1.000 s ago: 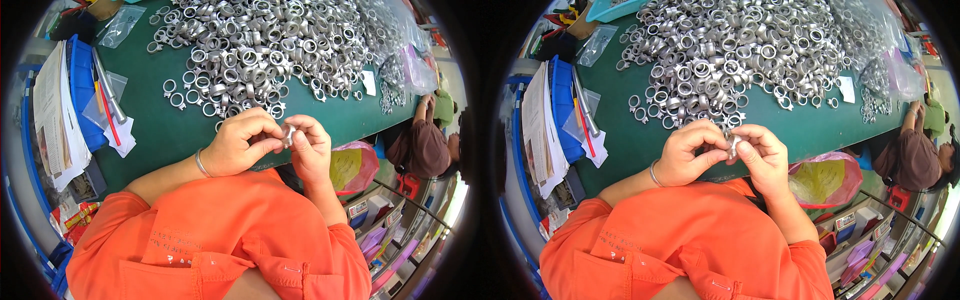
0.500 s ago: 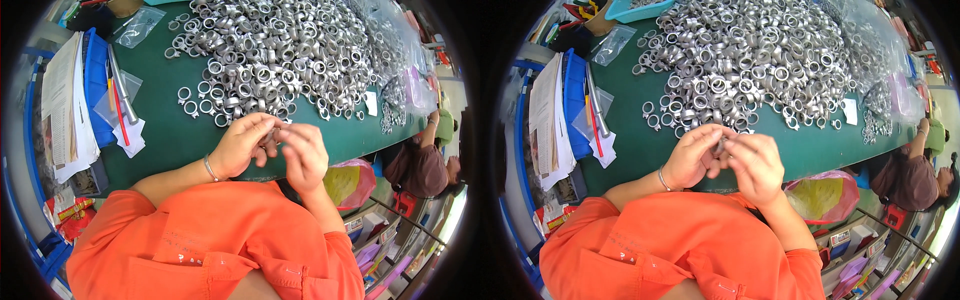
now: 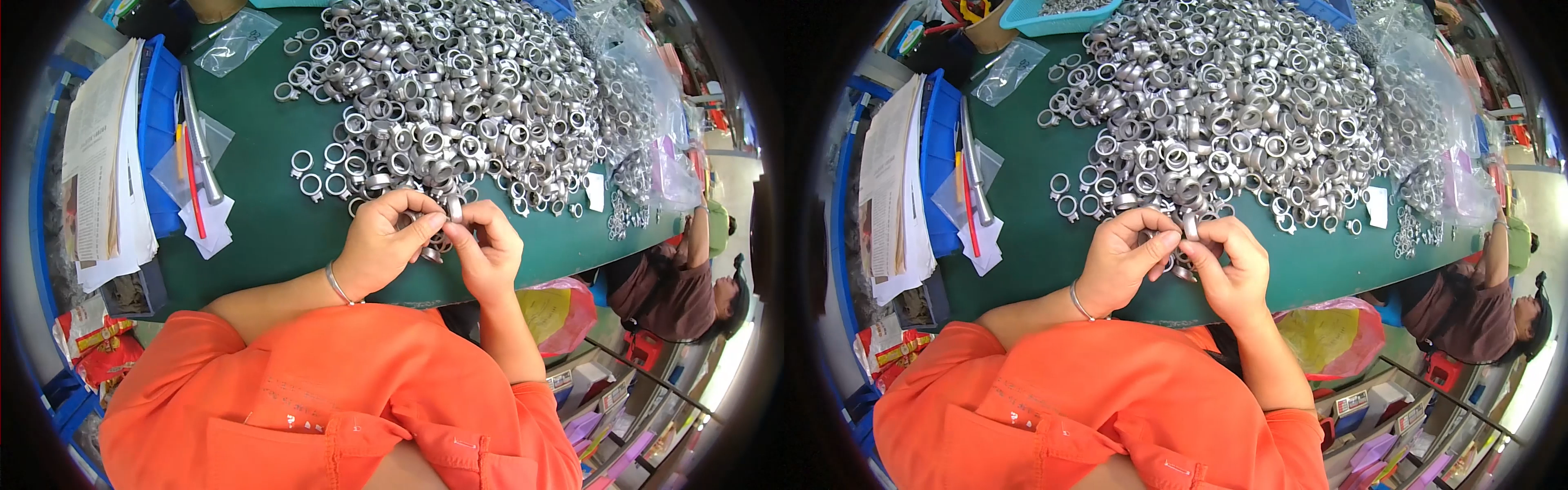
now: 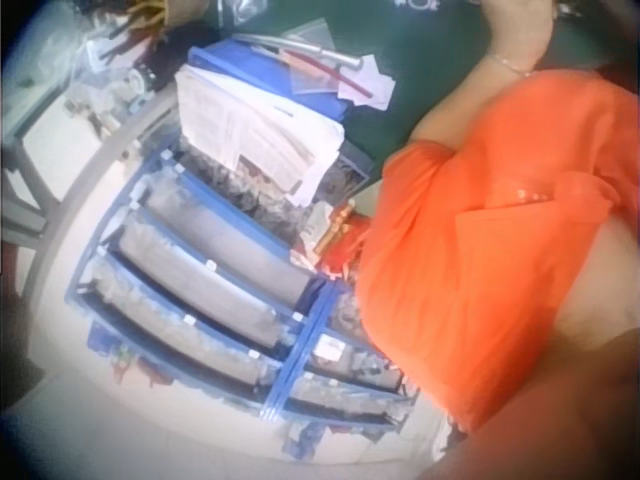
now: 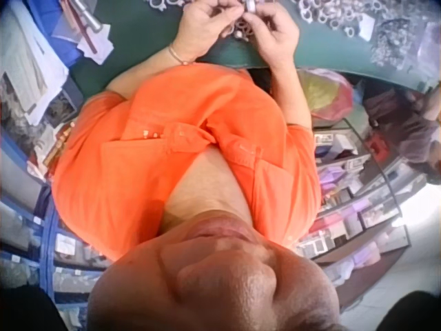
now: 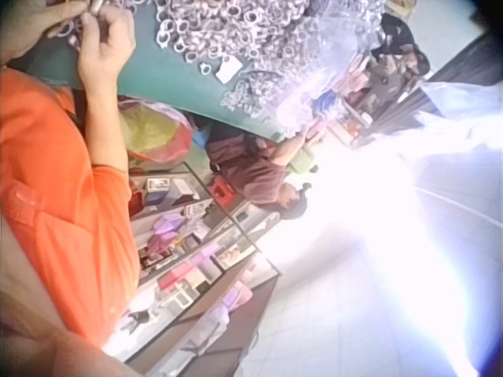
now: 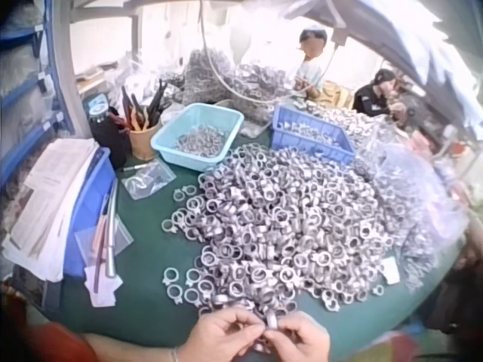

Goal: The person picks up small metal rings from a large pile on a green table, rotates them by hand to check their condition, and places them into a pink container.

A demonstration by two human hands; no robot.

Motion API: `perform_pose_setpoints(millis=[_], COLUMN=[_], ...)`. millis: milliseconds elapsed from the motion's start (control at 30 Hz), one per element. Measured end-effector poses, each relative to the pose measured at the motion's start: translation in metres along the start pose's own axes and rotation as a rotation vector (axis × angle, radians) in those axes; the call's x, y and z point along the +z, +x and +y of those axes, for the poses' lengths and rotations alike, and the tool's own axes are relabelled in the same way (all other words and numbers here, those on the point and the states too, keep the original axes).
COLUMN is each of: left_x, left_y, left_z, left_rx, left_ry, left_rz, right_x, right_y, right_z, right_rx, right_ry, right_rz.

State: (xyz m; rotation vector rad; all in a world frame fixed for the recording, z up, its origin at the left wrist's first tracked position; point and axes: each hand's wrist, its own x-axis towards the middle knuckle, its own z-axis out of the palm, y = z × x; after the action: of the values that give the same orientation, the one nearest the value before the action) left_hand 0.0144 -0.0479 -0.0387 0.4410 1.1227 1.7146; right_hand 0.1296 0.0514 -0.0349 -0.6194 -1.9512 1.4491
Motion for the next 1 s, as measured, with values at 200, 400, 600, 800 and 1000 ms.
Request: perform_pose_setpoints(millis=[200, 400, 600, 800, 1000], left_x=[-0.001, -0.002, -0.001, -0.004, -0.003], left_y=[0.000, 0.000, 0.000, 0.000, 0.000], left_z=[0.002, 0.001, 0.002, 0.001, 0.001], left_rx=[0.128, 0.212, 0.183, 0.209, 0.237], left_ry=[0.107, 0.215, 0.211, 0.209, 0.246], left_rz=[-0.115, -0.154, -0.168, -0.159, -0.098], right_x=[-0.005, -0.006, -0.003, -0.001, -0.002], right_y=[-0.002, -0.008, -0.012, -0.012, -0.014], right_z=[-0.004, -0.007, -0.001, 0.000, 0.002], right_rx=[-0.225, 0.244, 0.062, -0.035, -0.083], right_ry=[-0.120, 0.492, 0.491, 0.385, 0.202], right_rz=[-0.060, -0.021, -0.045, -0.054, -0.035])
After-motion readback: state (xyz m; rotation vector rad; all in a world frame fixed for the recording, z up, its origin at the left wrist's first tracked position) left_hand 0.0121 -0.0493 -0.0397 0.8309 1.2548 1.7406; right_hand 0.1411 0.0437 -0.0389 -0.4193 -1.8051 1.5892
